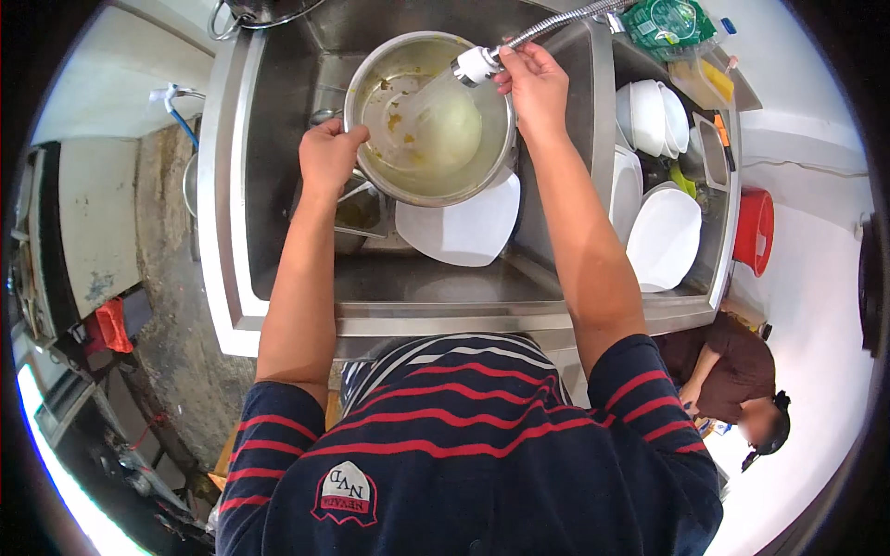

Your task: Washing various dishes, bowls, and containers in a large stainless steel sink.

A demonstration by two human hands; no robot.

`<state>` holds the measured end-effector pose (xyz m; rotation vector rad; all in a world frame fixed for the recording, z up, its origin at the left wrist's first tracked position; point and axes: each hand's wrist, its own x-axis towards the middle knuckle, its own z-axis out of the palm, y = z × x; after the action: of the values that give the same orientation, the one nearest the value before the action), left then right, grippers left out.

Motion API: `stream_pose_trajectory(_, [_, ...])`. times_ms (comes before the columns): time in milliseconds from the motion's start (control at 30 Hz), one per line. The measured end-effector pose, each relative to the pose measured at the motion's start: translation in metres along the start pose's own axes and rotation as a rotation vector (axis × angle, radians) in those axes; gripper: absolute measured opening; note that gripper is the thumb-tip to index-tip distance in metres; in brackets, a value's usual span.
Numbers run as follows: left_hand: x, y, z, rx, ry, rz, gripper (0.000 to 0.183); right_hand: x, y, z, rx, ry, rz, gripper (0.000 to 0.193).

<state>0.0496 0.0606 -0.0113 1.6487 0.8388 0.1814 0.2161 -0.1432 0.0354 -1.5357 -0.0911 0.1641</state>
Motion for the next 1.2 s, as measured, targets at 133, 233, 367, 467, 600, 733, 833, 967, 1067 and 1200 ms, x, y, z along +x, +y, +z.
stream_pose_trajectory(133, [-0.008, 0.015, 0.001, 0.084, -0.015, -0.025, 0.017, 0.002, 0.004, -0.002, 0.023, 0.021, 0.014, 0.02])
stream_pose_trajectory(233, [-0.002, 0.001, 0.0, 0.073, 0.0, 0.007, 0.024, 0.0, 0.002, -0.002, -0.002, 0.019, 0.004, 0.02])
stream_pose_trajectory(367, [-0.001, -0.002, 0.001, 0.107, 0.036, 0.006, 0.026, -0.001, 0.002, -0.004, 0.032, -0.009, -0.081, 0.017])
stream_pose_trajectory(467, [-0.006, 0.004, 0.005, 0.066, 0.066, 0.039, 0.025, -0.004, 0.006, -0.006, 0.216, -0.044, 0.055, 0.019])
stream_pose_trajectory(600, [-0.012, 0.015, 0.005, 0.058, 0.134, 0.092, 0.024, -0.01, 0.011, -0.008, 0.265, -0.052, 0.091, 0.025])
stream_pose_trajectory(733, [-0.002, 0.005, 0.0, -0.007, 0.18, 0.119, 0.023, -0.015, 0.015, -0.008, 0.297, -0.062, 0.105, 0.026])
stream_pose_trajectory(833, [-0.004, 0.008, 0.0, -0.032, 0.201, 0.11, 0.023, -0.013, 0.021, -0.013, 0.462, -0.047, 0.231, 0.034])
stream_pose_trajectory(967, [-0.008, 0.012, 0.002, -0.066, 0.233, 0.112, 0.023, -0.014, 0.036, 0.004, 0.618, -0.023, 0.503, 0.037])
stream_pose_trajectory(1067, [-0.006, 0.009, -0.001, -0.018, 0.238, 0.113, 0.022, -0.013, 0.059, 0.013, 0.677, -0.063, 0.597, 0.035])
stream_pose_trajectory(1200, [-0.008, 0.011, -0.001, 0.025, 0.197, 0.077, 0.022, -0.008, 0.084, 0.019, 0.664, -0.043, 0.631, 0.028])
